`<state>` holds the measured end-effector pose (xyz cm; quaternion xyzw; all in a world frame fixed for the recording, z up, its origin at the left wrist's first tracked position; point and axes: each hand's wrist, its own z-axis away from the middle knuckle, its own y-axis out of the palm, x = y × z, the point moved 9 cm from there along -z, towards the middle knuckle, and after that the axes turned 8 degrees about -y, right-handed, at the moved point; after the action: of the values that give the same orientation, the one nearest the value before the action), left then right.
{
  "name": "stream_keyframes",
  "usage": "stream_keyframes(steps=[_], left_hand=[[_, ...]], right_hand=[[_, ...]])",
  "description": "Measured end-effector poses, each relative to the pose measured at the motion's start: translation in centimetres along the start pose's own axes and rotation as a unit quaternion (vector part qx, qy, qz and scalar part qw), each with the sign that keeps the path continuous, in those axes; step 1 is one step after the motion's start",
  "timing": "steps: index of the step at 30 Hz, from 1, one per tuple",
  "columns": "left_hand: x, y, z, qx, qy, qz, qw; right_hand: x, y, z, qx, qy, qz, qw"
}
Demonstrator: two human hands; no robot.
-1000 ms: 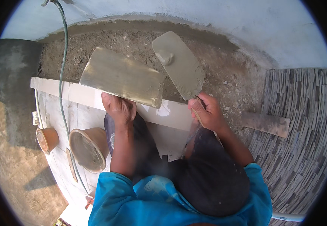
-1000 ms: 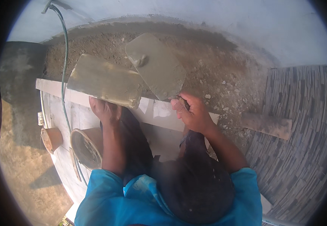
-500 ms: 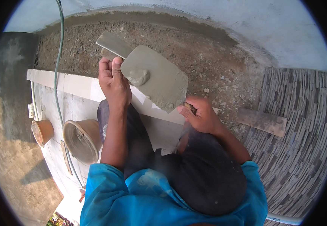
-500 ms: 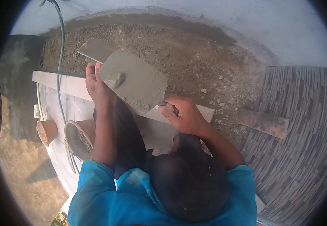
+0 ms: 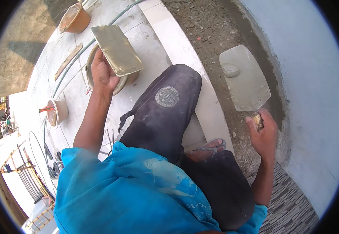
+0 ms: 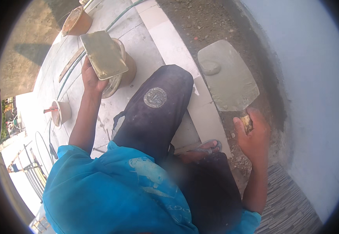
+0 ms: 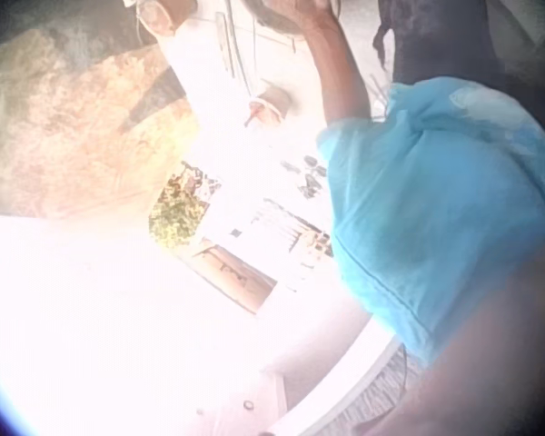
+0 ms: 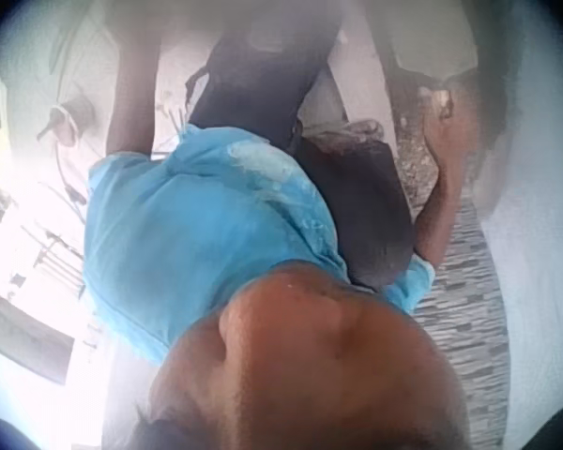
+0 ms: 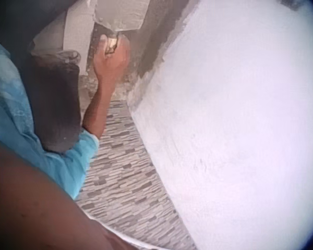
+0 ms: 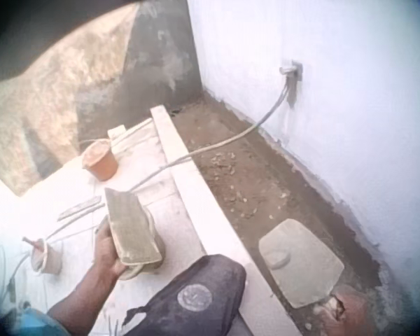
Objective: The person scoops cement from a bucket using a trowel and applies it to a wall, smoothing the surface with a flat tool. The person sits on the floor during the task and repeatedly transfers cement to the wall.
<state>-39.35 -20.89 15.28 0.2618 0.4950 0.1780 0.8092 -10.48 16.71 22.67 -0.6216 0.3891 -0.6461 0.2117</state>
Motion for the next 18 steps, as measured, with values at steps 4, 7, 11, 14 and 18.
stream_keyframes(steps=[4, 7, 11, 14, 18], left_hand=[[-10.2, -14.1, 4.1, 0.025, 0.12, 0.089, 0.988], [-11.0, -23.5, 6.6, -0.17, 0.179, 0.026, 0.969], [-6.7, -26.3, 8.3, -0.345, 0.116, 0.085, 0.928], [-4.5, -29.9, 7.8, -0.293, 0.078, 0.147, 0.941], [-2.6, -32.4, 7.3, -0.171, 0.062, 0.161, 0.97]], right_hand=[[9.4, 5.0, -9.5, 0.126, -0.185, 0.049, 0.973], [16.0, 10.2, -16.0, 0.15, -0.266, 0.171, 0.937], [23.1, 21.2, -22.9, 0.181, -0.402, 0.274, 0.854], [27.4, 29.9, -24.3, 0.202, -0.468, 0.338, 0.791], [28.1, 40.4, -22.7, 0.325, -0.46, 0.413, 0.716]])
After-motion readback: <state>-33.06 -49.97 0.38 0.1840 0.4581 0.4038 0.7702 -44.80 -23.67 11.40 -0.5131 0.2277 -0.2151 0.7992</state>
